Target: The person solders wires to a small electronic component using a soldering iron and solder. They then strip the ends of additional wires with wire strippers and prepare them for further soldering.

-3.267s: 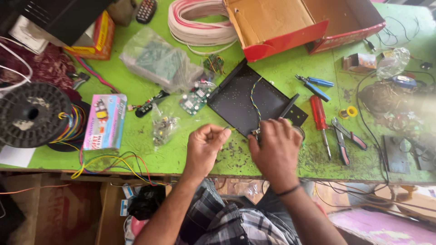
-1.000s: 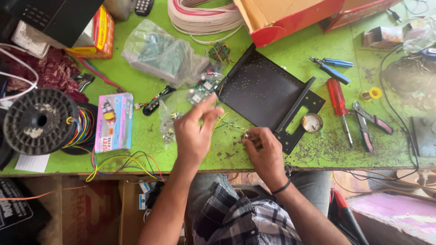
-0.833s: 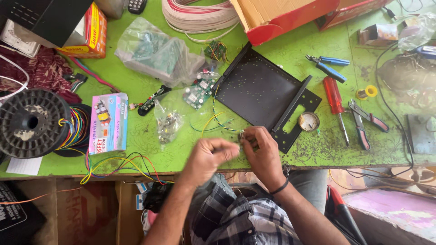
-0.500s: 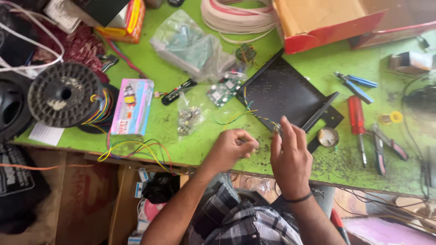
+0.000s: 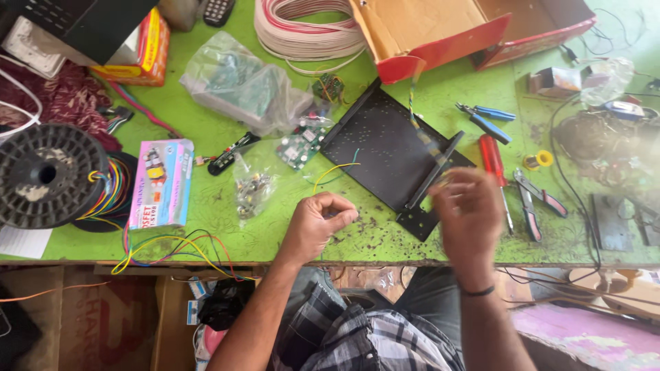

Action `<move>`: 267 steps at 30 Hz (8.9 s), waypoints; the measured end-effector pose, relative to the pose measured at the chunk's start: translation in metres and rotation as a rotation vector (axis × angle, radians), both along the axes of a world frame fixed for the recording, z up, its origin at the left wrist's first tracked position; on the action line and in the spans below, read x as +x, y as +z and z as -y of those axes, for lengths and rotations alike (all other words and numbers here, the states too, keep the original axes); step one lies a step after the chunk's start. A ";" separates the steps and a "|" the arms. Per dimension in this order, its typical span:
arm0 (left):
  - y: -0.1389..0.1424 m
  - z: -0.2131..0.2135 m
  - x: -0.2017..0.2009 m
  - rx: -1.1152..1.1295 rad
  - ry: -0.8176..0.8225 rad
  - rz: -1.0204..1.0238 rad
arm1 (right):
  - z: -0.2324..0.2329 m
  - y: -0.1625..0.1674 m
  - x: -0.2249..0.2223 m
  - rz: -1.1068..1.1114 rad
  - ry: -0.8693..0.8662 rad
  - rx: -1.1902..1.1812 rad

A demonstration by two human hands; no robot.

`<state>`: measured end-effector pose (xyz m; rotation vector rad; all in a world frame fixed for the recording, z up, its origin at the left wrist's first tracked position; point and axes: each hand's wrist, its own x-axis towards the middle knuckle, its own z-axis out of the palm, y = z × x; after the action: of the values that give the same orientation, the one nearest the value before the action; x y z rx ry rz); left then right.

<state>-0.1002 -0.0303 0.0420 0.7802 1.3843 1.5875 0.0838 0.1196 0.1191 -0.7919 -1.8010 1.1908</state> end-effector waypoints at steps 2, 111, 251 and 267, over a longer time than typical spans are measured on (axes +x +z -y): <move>0.004 0.006 0.001 0.005 -0.062 0.053 | 0.021 -0.018 0.000 0.127 0.060 0.057; -0.011 0.013 0.036 -0.128 -0.103 0.104 | 0.040 -0.069 0.003 0.395 0.264 0.373; -0.004 0.007 0.044 -0.152 -0.037 -0.005 | 0.008 -0.026 0.078 -0.217 0.150 -0.117; -0.006 0.008 0.042 -0.143 -0.048 -0.020 | 0.007 -0.025 0.074 -0.116 0.130 -0.076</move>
<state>-0.0577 -0.0381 0.0361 0.7390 1.4653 1.4305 0.1582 0.1125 0.0942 -0.6427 -1.7415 1.3686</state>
